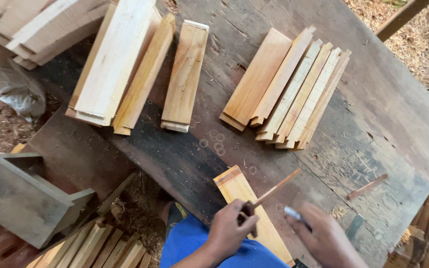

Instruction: The person marks lines on wooden pieces using a pen and a straight edge on a workshop table.

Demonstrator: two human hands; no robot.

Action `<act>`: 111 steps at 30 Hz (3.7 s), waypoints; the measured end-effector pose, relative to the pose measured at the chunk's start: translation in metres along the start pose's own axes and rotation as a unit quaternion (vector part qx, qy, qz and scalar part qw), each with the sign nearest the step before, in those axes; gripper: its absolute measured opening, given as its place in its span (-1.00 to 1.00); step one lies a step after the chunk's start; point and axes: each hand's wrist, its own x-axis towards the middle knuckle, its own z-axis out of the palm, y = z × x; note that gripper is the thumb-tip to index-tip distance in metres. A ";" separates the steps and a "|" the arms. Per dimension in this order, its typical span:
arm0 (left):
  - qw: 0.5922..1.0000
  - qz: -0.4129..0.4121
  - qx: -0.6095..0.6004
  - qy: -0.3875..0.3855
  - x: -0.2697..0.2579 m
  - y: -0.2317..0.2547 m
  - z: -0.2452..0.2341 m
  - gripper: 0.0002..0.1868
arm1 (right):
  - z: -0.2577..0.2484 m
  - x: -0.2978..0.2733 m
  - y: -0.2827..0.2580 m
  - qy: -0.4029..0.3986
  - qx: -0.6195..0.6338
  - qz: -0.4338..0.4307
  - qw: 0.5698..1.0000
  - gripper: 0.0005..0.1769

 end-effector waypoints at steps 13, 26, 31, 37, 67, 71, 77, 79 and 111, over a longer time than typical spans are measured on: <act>0.853 0.374 0.276 -0.236 0.023 -0.021 0.060 -0.45 | 0.112 -0.089 0.147 0.349 0.133 0.133 0.918 -0.46; 0.654 0.351 0.605 -0.288 0.052 -0.025 0.042 -0.15 | 0.162 -0.106 0.237 0.287 0.159 0.195 0.924 -0.47; 0.746 0.276 0.557 -0.241 0.085 0.007 0.035 -0.67 | 0.116 -0.146 0.150 0.434 0.243 0.177 0.849 -0.54; 0.732 0.451 0.495 -0.127 0.093 -0.001 0.052 -0.63 | 0.082 -0.157 0.105 0.408 0.273 0.254 0.833 -0.51; 0.800 0.189 0.480 -0.306 0.129 0.032 0.083 -0.44 | 0.072 -0.176 0.093 0.245 0.382 0.292 0.842 -0.66; 0.802 0.240 0.464 -0.289 0.141 0.015 0.090 -0.56 | 0.091 -0.180 0.093 0.238 0.371 0.283 0.852 -0.65; 0.847 0.269 0.386 -0.249 0.124 0.002 0.085 -0.69 | 0.100 -0.178 0.093 0.207 0.387 0.298 0.848 -0.65; 0.845 0.309 0.366 -0.239 0.117 -0.003 0.082 -0.70 | 0.102 -0.176 0.094 0.185 0.388 0.308 0.849 -0.65; 0.775 0.479 0.383 -0.152 0.103 -0.011 0.087 -0.71 | 0.085 -0.133 0.113 0.349 0.386 0.159 0.839 -0.68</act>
